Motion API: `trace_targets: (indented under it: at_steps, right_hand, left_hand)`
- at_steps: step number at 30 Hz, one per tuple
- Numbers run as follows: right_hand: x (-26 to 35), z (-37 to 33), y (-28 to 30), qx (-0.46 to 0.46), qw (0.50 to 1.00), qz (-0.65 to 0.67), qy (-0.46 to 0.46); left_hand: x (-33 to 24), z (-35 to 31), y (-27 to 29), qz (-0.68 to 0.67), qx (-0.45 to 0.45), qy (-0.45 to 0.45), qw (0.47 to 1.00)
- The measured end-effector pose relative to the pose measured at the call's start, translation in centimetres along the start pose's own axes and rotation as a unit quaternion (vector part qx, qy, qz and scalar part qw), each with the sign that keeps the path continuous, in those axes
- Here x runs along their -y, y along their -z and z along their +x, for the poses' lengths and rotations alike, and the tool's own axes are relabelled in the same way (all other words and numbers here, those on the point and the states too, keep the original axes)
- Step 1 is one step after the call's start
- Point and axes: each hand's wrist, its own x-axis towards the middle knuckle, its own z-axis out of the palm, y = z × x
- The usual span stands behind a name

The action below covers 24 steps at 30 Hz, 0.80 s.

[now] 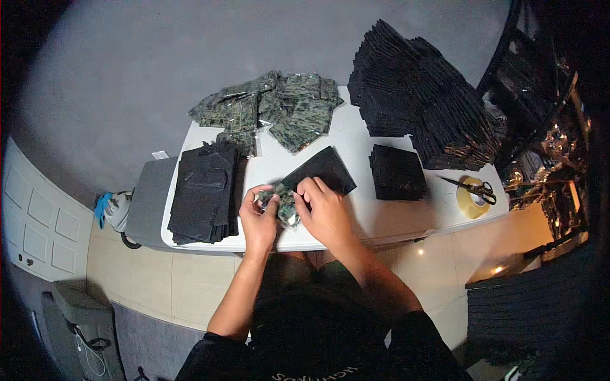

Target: The recorder is packaging small camouflage-patterned fabric patches into individual black plastic bags and pressing them flat.

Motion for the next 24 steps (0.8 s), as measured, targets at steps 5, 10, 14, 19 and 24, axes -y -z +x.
trace_targets:
  at_steps: [5, 10, 14, 19, 24]
  right_hand:
    - [0.3, 0.3, -0.3, 0.01, 0.999, -0.044, 0.017]
    - [1.2, 0.5, 0.5, 0.047, 0.997, -0.063, 0.002]
    - [1.0, 1.1, 1.3, 0.048, 0.997, -0.062, -0.006]
    - [0.4, 1.1, 1.4, 0.054, 0.997, -0.04, -0.025]
    - [0.6, 0.9, 0.6, 0.034, 0.998, -0.021, -0.038]
  left_hand:
    - [-0.8, -0.4, -0.4, 0.028, 0.008, -0.003, 1.0]
    - [-1.4, 0.0, -0.7, 0.077, 0.032, -0.072, 0.994]
    - [-2.1, 0.5, -1.5, 0.165, 0.037, -0.137, 0.976]
    - [-2.6, 0.4, -2.3, 0.169, 0.046, -0.144, 0.974]
    - [-4.7, -0.2, -3.6, 0.205, -0.008, -0.123, 0.971]
